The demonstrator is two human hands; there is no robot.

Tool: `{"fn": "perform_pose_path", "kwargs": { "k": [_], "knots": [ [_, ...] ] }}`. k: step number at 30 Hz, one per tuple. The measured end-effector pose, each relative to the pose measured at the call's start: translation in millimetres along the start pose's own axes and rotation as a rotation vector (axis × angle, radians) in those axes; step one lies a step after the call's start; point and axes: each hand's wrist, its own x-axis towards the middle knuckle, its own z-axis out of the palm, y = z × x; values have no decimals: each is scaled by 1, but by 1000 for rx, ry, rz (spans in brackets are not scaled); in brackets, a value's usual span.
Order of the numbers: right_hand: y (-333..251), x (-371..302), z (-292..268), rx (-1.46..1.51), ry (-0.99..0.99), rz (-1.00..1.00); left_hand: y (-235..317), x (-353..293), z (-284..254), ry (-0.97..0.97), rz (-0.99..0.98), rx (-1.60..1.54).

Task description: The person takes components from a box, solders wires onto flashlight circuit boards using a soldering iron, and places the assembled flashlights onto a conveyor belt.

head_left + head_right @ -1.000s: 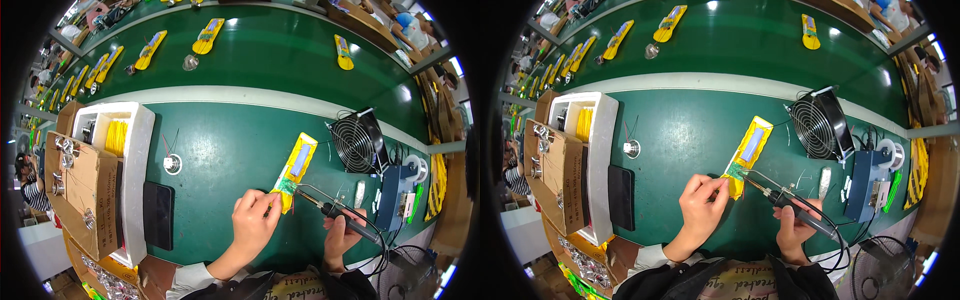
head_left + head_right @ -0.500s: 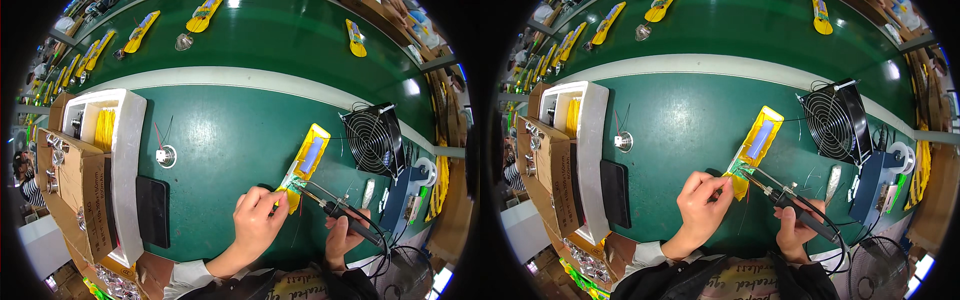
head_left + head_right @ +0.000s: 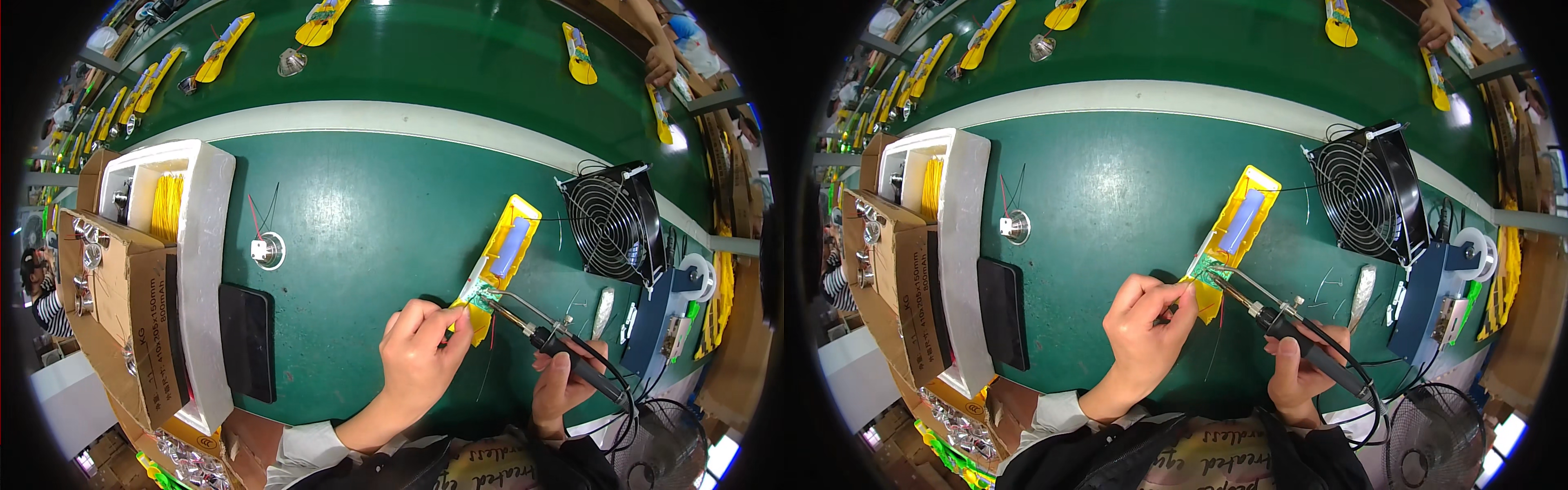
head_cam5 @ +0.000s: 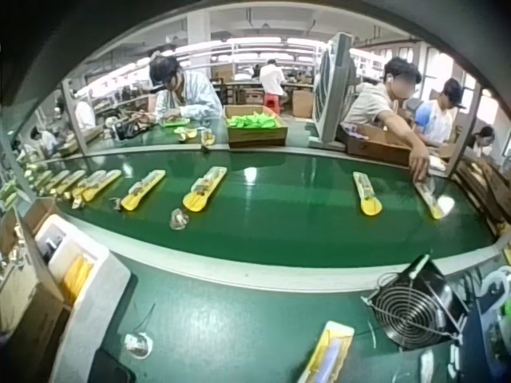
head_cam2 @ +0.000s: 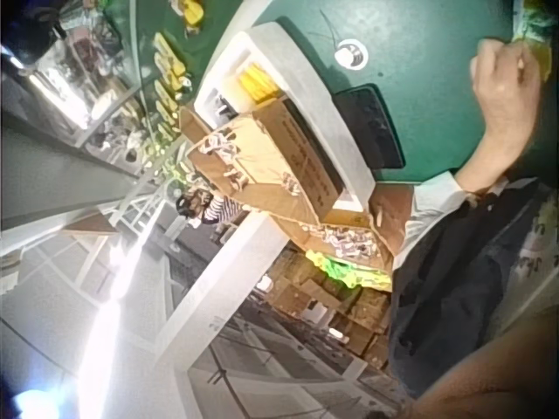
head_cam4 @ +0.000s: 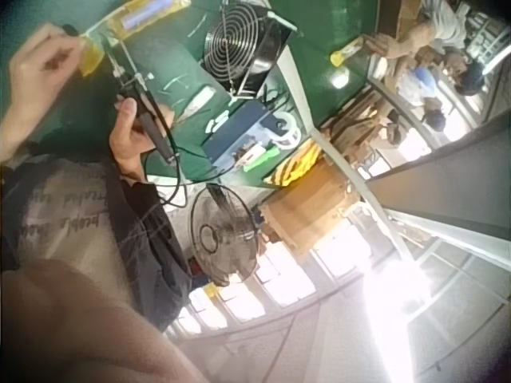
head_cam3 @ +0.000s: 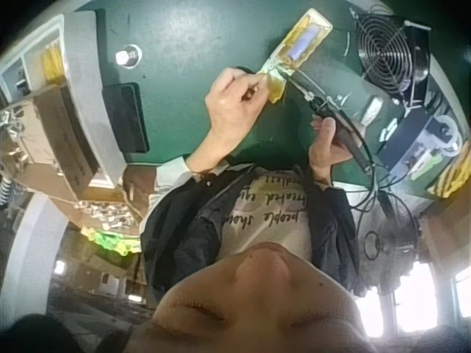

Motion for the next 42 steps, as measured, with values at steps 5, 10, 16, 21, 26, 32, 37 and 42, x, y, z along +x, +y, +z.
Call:
{"fn": "perform_pose_path", "kwargs": {
  "k": [5, 10, 16, 21, 26, 32, 37, 42],
  "knots": [
    [2, 0, -2, -18, -26, -37, 0, 1, 1, 0, 0, -5],
    [1, -1, -2, -31, -26, -46, 0, 0, 1, 4, -17, -19],
    [-2, 0, -4, -36, -24, -78, 0, 1, 1, -11, -23, -22],
    [-7, -2, -10, -21, 47, -110, 1, 1, 0, -7, -16, 7],
    [4, -8, -32, -10, 181, -177, 3, 0, -1, -24, -8, 61],
    [20, -18, -54, -12, 265, -38, -2, -6, 0, -5, 52, 114],
    [25, -24, -60, 33, 295, -43, 7, -8, -16, -66, 140, 206],
    [22, -23, -56, 75, 317, -66, 10, -11, -34, -237, 405, 310]
  ]
}}
